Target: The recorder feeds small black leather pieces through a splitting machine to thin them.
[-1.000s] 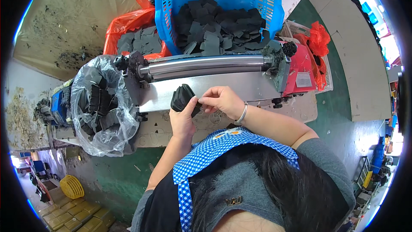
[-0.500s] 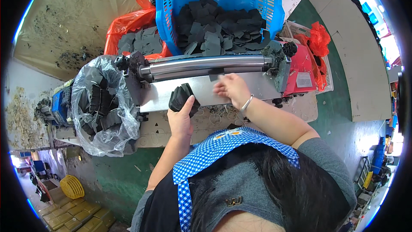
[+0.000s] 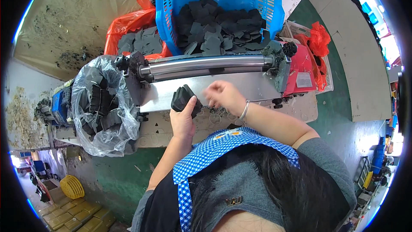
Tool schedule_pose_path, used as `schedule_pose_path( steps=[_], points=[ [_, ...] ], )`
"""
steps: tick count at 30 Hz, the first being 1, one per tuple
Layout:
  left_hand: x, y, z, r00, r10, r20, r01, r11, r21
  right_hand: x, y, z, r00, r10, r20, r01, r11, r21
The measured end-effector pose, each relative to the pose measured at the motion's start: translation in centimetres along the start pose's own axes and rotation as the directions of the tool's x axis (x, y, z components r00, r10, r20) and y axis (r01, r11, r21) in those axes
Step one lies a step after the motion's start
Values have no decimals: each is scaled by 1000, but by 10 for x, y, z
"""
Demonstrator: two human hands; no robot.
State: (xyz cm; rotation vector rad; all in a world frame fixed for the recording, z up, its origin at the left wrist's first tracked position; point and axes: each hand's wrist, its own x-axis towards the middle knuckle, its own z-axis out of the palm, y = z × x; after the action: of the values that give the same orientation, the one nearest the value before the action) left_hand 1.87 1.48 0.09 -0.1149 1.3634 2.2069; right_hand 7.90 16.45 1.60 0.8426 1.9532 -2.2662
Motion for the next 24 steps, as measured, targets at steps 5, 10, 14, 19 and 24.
schedule_pose_path(
  steps=[5,10,14,19,24],
  points=[
    [0,-2,2,998,-36,50,39,998,-52,-7,4,7,967,-236,98,251,951,-181],
    [0,-2,0,996,-65,62,68,997,-44,-6,-3,2,978,28,206,-53,992,116],
    [-1,6,3,994,-101,31,103,991,-85,-5,-1,-5,957,244,158,-278,928,250],
    [2,3,0,1000,1,13,-2,995,99,22,14,-29,952,226,-204,-128,906,403],
    [-2,-3,6,997,-44,56,36,991,126,-8,5,8,984,-85,154,100,991,-89]
  ],
)
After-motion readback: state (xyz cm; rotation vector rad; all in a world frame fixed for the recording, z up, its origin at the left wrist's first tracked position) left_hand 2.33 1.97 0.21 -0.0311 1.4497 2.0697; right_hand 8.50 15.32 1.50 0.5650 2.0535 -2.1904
